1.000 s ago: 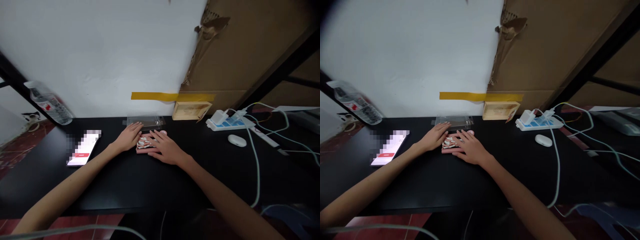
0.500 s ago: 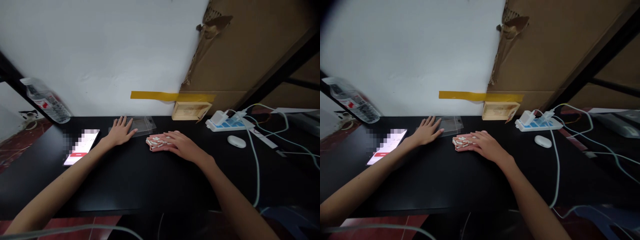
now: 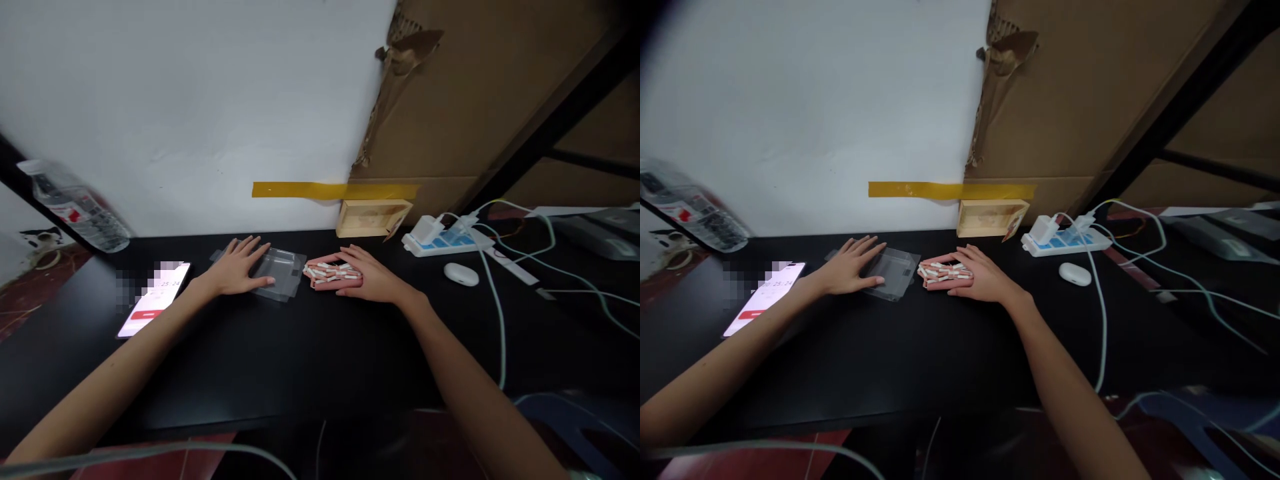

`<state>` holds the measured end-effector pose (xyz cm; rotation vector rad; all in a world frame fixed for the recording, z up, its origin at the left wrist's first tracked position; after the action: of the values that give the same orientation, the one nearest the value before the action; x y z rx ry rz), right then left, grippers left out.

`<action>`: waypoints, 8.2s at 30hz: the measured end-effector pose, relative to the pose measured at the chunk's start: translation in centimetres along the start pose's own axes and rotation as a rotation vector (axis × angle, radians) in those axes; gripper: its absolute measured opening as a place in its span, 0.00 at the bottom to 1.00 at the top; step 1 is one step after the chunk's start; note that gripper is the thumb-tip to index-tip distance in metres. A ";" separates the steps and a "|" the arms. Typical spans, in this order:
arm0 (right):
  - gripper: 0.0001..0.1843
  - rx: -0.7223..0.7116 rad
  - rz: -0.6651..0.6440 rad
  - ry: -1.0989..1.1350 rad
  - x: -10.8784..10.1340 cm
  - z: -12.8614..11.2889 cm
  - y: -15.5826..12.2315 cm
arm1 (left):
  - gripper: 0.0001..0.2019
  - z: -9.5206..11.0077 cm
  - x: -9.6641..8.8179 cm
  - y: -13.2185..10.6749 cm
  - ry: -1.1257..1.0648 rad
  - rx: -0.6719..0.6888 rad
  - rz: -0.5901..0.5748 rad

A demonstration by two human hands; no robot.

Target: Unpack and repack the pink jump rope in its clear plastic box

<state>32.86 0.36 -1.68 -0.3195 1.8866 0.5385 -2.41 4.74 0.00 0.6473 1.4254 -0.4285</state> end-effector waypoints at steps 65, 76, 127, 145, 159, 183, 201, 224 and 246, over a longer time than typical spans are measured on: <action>0.58 0.153 -0.148 0.321 -0.9 1.9 -0.6 | 0.52 2.1 -0.6 -0.3 -0.089 0.126 -0.092; 0.42 0.105 -0.001 0.340 0.6 -0.6 0.7 | 0.48 2.2 -0.3 -0.2 -0.100 0.140 -0.019; 0.45 0.030 -0.036 0.205 2.4 -1.0 0.9 | 0.47 2.2 0.0 0.1 -0.093 0.173 -0.002; 0.46 0.030 0.054 0.162 4.1 -2.6 1.9 | 0.47 4.3 0.2 0.0 -0.094 0.184 0.031; 0.23 0.082 0.154 0.329 1.7 -0.5 1.4 | 0.46 5.5 0.5 0.1 -0.089 0.117 0.025; 0.54 0.133 -0.284 0.332 -0.3 -0.1 -0.5 | 0.47 5.1 0.6 0.2 -0.126 0.111 0.018; 0.24 0.008 0.134 0.367 0.1 -0.8 0.8 | 0.46 5.3 0.5 0.2 -0.114 0.089 0.033; 0.24 0.139 0.116 0.539 2.4 -2.9 1.4 | 0.43 5.0 -0.2 0.0 -0.138 0.153 0.106; 0.44 0.047 0.023 0.250 5.3 -5.3 1.1 | 0.46 4.9 0.8 0.0 -0.028 0.116 -0.034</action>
<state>26.12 -1.23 -4.74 -0.3479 2.1432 0.4864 1.48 1.69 -0.64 0.7083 1.3939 -0.5476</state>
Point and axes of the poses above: each hand's wrist, its own y-axis towards the middle knuckle, its own x-axis out of the palm, z = x × y, the point moved 2 cm from there along y, towards the middle knuckle
